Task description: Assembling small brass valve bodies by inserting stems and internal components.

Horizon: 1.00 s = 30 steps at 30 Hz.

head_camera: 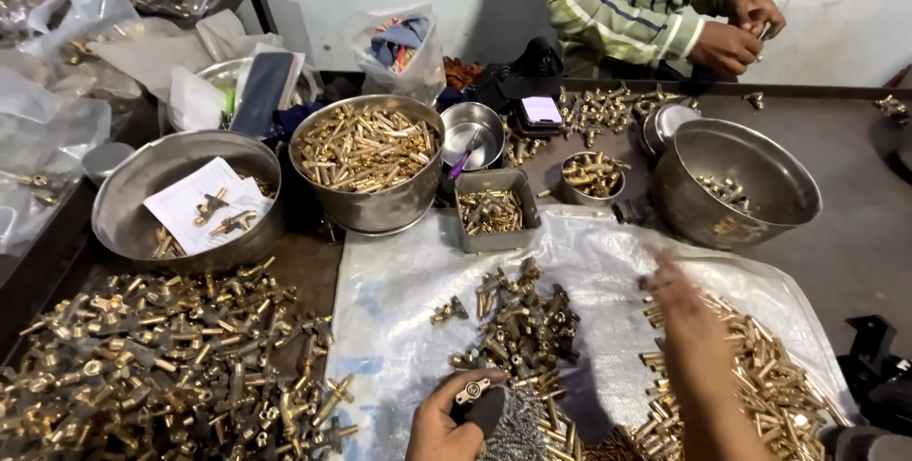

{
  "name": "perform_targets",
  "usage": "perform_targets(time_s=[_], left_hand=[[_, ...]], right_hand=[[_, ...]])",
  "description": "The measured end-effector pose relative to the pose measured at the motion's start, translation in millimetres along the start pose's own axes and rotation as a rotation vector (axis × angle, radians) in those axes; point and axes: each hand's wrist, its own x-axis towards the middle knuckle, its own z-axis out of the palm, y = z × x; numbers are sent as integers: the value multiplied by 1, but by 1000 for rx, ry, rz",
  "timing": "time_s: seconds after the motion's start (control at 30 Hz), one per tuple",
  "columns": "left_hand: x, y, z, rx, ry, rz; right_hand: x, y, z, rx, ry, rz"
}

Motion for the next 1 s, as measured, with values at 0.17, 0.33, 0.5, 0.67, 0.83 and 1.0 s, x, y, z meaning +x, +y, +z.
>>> perform_targets(time_s=[0.17, 0.33, 0.5, 0.67, 0.83, 1.0], left_hand=[[14, -13, -5, -33, 16, -309], [21, -43, -1, -112, -86, -240], [-2, 0, 9, 16, -175, -196], [-12, -2, 10, 142, -258, -171], [-7, -18, 0, 140, -473, 75], [-15, -2, 9, 115, -444, -91]], right_hand=[[-28, 68, 20, -712, -343, 88], [-66, 185, -5, -984, -346, -164], [-91, 310, -24, -786, -545, -671], [-118, 313, -23, -915, -477, -537], [-149, 416, -17, -755, -568, -247], [-119, 146, 7, -349, -353, 69]])
